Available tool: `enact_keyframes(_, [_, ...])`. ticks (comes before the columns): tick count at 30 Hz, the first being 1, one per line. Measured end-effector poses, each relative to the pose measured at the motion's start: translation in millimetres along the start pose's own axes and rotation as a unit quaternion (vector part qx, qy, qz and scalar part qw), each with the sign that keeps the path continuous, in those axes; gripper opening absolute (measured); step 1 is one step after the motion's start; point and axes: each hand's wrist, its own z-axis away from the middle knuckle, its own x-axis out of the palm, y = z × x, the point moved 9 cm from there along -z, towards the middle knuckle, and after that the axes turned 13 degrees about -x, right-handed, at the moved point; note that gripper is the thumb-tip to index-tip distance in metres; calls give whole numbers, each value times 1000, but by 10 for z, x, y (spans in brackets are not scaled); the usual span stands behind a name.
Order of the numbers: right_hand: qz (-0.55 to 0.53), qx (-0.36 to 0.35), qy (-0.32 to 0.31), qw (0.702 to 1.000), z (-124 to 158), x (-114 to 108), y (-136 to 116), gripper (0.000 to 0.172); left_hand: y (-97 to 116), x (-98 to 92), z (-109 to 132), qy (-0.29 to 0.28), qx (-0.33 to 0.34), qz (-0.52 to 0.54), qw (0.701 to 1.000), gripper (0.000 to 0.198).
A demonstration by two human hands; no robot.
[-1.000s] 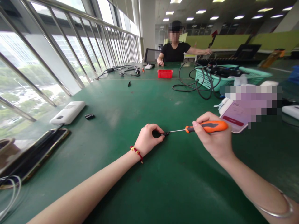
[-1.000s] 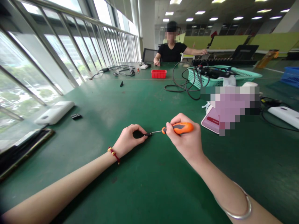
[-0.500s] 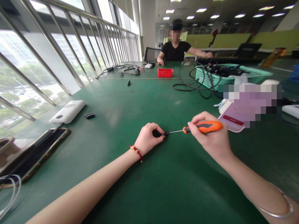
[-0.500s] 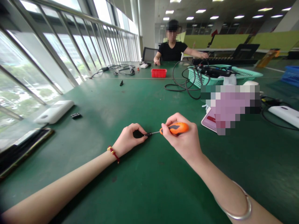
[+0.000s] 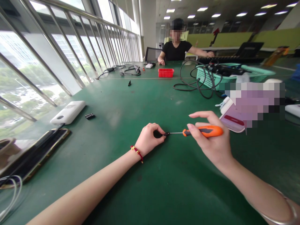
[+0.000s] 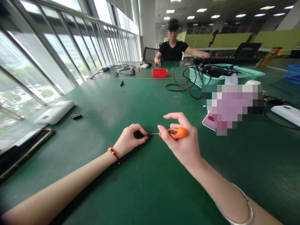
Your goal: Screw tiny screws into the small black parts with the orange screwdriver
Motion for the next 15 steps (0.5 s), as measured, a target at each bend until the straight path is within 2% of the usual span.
enact_keyframes(2, [3, -10, -6, 1000, 1, 10, -28, 19, 0, 1, 0, 0, 2, -1, 1000, 5])
enact_keyframes(6, [-13, -62, 48, 997, -13, -58, -101, 43, 4, 4, 3, -1, 8, -2, 1000, 5])
enact_keyframes(9, [-14, -52, 54, 997, -17, -63, -72, 51, 9, 1, 6, 1, 11, -2, 1000, 5])
enact_keyframes(12, [-4, -6, 35, 999, -4, -45, -12, 38, 9, 3, 6, 0, 11, 0, 1000, 5])
enact_keyframes(15, [-6, 2, 8, 1000, 3, -5, -24, 21, 5, 7, 4, -1, 10, 4, 1000, 5])
